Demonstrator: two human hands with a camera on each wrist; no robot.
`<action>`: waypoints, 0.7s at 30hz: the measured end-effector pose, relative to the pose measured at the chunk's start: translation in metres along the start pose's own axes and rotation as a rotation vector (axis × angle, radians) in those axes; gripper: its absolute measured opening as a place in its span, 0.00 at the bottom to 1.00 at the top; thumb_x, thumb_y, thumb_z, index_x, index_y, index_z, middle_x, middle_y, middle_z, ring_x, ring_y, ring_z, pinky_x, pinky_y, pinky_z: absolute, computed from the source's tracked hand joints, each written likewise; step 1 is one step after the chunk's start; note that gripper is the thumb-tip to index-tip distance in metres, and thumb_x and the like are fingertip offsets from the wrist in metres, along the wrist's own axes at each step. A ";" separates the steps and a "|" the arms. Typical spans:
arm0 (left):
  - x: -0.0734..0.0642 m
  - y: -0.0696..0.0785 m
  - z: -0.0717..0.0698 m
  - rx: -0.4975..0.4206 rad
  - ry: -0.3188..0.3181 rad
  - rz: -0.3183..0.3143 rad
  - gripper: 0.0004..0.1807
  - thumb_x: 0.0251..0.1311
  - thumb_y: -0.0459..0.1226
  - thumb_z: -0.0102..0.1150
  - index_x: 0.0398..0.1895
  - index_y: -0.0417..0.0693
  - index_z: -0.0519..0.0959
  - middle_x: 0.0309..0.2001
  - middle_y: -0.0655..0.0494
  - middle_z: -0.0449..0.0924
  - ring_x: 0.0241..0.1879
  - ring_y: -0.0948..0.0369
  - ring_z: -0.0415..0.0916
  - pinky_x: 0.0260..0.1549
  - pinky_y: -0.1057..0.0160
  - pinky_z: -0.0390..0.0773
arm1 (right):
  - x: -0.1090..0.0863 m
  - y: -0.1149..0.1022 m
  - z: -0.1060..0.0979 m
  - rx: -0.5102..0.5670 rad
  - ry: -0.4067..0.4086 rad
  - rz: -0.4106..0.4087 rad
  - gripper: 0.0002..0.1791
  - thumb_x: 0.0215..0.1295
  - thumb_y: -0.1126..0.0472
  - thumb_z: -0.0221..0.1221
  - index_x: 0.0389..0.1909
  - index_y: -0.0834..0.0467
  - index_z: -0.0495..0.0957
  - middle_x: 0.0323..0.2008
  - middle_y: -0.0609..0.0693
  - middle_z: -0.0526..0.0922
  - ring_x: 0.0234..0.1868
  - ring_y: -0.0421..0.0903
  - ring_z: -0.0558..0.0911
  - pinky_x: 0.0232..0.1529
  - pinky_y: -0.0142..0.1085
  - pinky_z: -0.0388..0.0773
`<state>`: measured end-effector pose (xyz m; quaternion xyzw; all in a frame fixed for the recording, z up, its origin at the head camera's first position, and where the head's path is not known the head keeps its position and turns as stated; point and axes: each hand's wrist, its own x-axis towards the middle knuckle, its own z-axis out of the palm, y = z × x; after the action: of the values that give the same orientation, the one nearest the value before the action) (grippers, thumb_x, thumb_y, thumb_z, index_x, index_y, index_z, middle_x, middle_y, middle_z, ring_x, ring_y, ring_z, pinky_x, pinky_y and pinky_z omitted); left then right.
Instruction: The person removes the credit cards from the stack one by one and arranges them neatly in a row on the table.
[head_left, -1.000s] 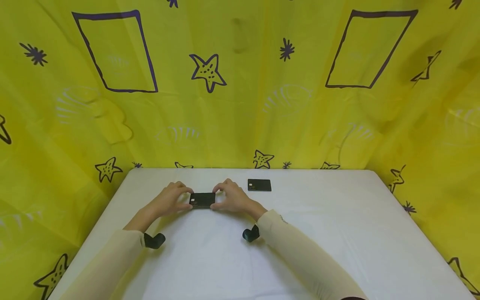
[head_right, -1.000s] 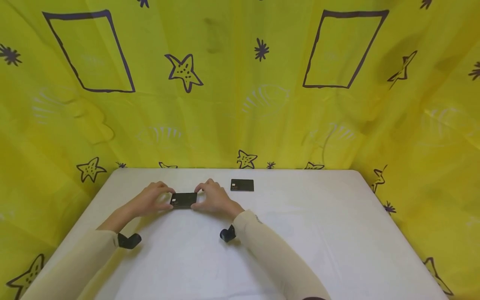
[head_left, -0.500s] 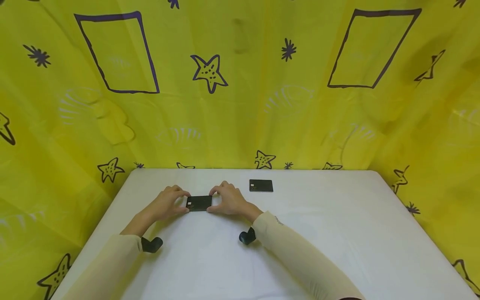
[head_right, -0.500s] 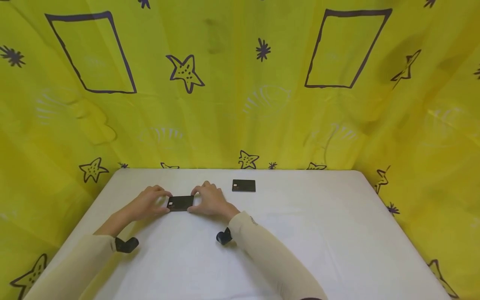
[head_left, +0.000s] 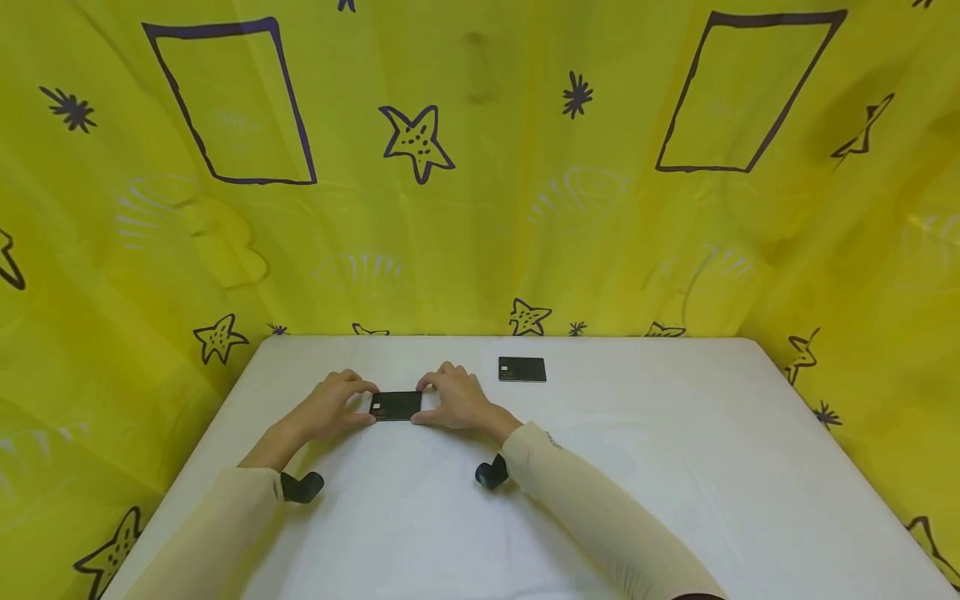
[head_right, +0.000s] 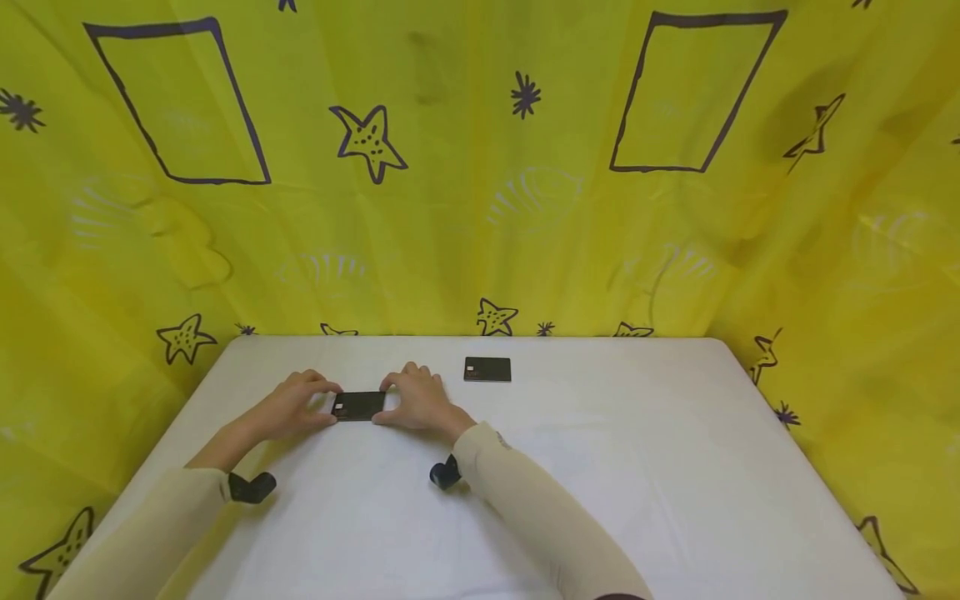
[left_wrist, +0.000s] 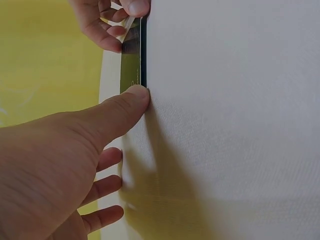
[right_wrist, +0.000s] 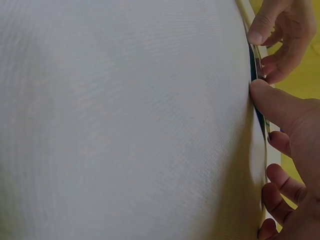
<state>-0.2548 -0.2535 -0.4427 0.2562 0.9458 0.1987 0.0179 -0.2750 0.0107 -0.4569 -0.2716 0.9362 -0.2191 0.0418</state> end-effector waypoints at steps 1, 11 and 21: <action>0.000 0.000 0.000 -0.003 0.001 0.004 0.24 0.59 0.40 0.74 0.57 0.41 0.83 0.50 0.42 0.78 0.51 0.43 0.72 0.53 0.40 0.72 | 0.000 0.000 0.000 0.003 0.000 -0.001 0.28 0.59 0.38 0.71 0.57 0.47 0.83 0.49 0.49 0.76 0.48 0.47 0.72 0.48 0.41 0.67; 0.000 -0.003 -0.001 -0.014 -0.019 -0.013 0.24 0.59 0.41 0.74 0.57 0.41 0.83 0.51 0.43 0.77 0.53 0.43 0.72 0.55 0.39 0.72 | 0.000 0.001 0.002 -0.022 0.011 -0.013 0.29 0.59 0.37 0.70 0.57 0.46 0.83 0.48 0.49 0.76 0.46 0.46 0.71 0.45 0.39 0.66; 0.002 -0.003 -0.004 -0.016 -0.034 -0.053 0.24 0.58 0.43 0.75 0.56 0.44 0.85 0.52 0.44 0.78 0.55 0.43 0.72 0.57 0.37 0.72 | -0.002 0.000 0.001 -0.006 0.015 -0.012 0.29 0.57 0.37 0.72 0.57 0.46 0.83 0.49 0.50 0.77 0.46 0.47 0.71 0.45 0.40 0.66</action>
<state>-0.2581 -0.2560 -0.4402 0.2344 0.9502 0.2012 0.0415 -0.2729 0.0112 -0.4574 -0.2756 0.9355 -0.2185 0.0327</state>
